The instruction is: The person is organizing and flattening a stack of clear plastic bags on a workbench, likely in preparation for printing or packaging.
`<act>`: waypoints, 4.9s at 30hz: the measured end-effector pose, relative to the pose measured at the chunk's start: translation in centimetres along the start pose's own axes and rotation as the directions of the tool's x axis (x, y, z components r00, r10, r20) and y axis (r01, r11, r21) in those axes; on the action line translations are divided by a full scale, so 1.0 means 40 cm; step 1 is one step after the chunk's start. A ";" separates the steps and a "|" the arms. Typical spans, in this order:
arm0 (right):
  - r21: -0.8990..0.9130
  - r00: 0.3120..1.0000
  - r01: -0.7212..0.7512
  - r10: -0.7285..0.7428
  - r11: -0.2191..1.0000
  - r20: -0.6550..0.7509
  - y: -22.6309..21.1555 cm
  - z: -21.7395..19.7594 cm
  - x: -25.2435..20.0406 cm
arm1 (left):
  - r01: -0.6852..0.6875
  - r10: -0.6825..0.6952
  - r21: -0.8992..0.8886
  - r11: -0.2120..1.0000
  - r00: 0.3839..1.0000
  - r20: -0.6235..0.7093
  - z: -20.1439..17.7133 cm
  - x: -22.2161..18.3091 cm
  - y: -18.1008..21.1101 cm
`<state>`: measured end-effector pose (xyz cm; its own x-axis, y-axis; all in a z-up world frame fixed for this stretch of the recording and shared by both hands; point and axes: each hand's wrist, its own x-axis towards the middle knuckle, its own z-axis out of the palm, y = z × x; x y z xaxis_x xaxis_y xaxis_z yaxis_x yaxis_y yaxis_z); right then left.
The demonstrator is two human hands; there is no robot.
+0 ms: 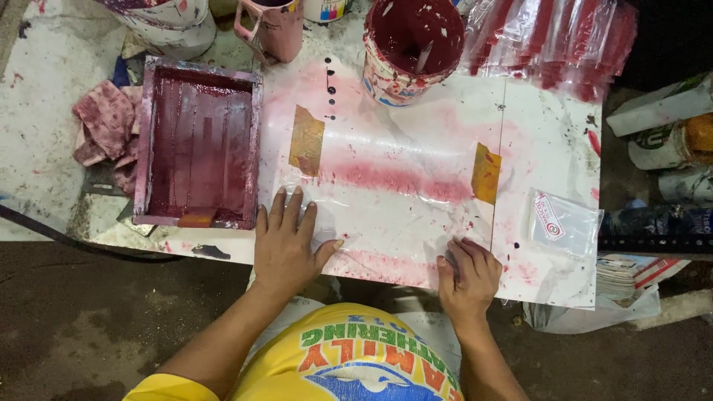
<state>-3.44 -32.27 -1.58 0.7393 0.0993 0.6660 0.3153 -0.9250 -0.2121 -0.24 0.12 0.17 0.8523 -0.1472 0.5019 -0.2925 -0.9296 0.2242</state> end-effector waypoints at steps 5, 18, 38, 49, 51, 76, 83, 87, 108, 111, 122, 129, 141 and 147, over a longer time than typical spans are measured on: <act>0.002 1.000 -0.009 0.009 1.000 0.008 0.000 -0.001 -0.001 | -0.018 0.018 0.021 1.000 1.000 0.005 -0.006 0.005 -0.001; 0.021 0.999 -0.041 0.041 0.999 0.024 -0.007 -0.006 0.006 | -0.051 0.051 0.045 0.998 0.999 0.004 -0.010 0.012 0.000; 0.014 1.000 -0.024 0.024 1.000 0.015 -0.005 -0.007 0.007 | -0.035 0.033 0.042 0.999 0.998 0.049 -0.009 0.005 0.003; 0.022 1.000 -0.029 0.029 0.999 0.011 -0.008 -0.008 0.012 | -0.020 0.018 0.021 1.000 0.998 0.065 0.004 -0.002 0.002; 0.020 0.999 -0.035 0.035 0.999 0.014 -0.006 -0.006 0.008 | -0.029 0.028 0.019 0.999 0.998 0.059 0.013 -0.006 0.000; 0.036 1.000 -0.030 0.029 0.999 0.007 -0.008 -0.010 0.012 | -0.076 0.076 -0.026 0.997 0.997 -0.005 0.020 -0.013 -0.004; 0.052 0.999 -0.040 0.039 0.998 0.010 -0.002 -0.006 -0.003 | -0.065 0.065 -0.013 0.998 0.998 -0.016 0.020 -0.014 -0.004; 0.039 0.999 -0.044 0.044 0.998 -0.009 0.003 -0.006 -0.003 | -0.044 0.044 -0.041 0.998 0.999 -0.008 -0.004 0.001 0.004; 0.328 0.990 -0.113 0.136 0.938 -0.048 -0.021 -0.030 -0.014 | -0.153 0.054 -0.447 0.882 0.973 -0.225 -0.036 -0.034 -0.028; 0.374 0.982 -0.148 0.182 0.915 -0.056 -0.022 -0.030 -0.014 | -0.125 -0.001 -0.468 0.875 0.966 -0.258 -0.083 -0.040 -0.033; 0.614 0.955 -0.297 0.233 0.731 0.185 -0.153 0.009 0.053 | 0.230 -0.266 -0.148 0.962 0.913 -0.309 -0.242 -0.031 -0.255; 0.504 0.740 -0.479 0.022 0.719 0.672 -0.413 0.106 0.249 | 0.548 -0.552 -0.070 0.834 0.832 -0.061 -0.322 0.042 -0.422; 0.271 0.505 -0.554 0.058 0.787 0.861 -0.575 0.296 0.393 | 0.609 -0.577 -0.095 0.787 0.782 0.236 -0.282 0.109 -0.508; 0.278 0.512 -0.575 0.074 0.770 0.856 -0.575 0.310 0.387 | 0.633 -0.583 -0.076 0.770 0.747 0.318 -0.269 0.124 -0.509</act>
<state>8.10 -4.91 4.75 0.9110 0.2966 -0.2864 -0.0170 -0.6670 -0.7449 5.28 21.94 7.08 0.9457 0.3244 -0.0216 0.2815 -0.7836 0.5538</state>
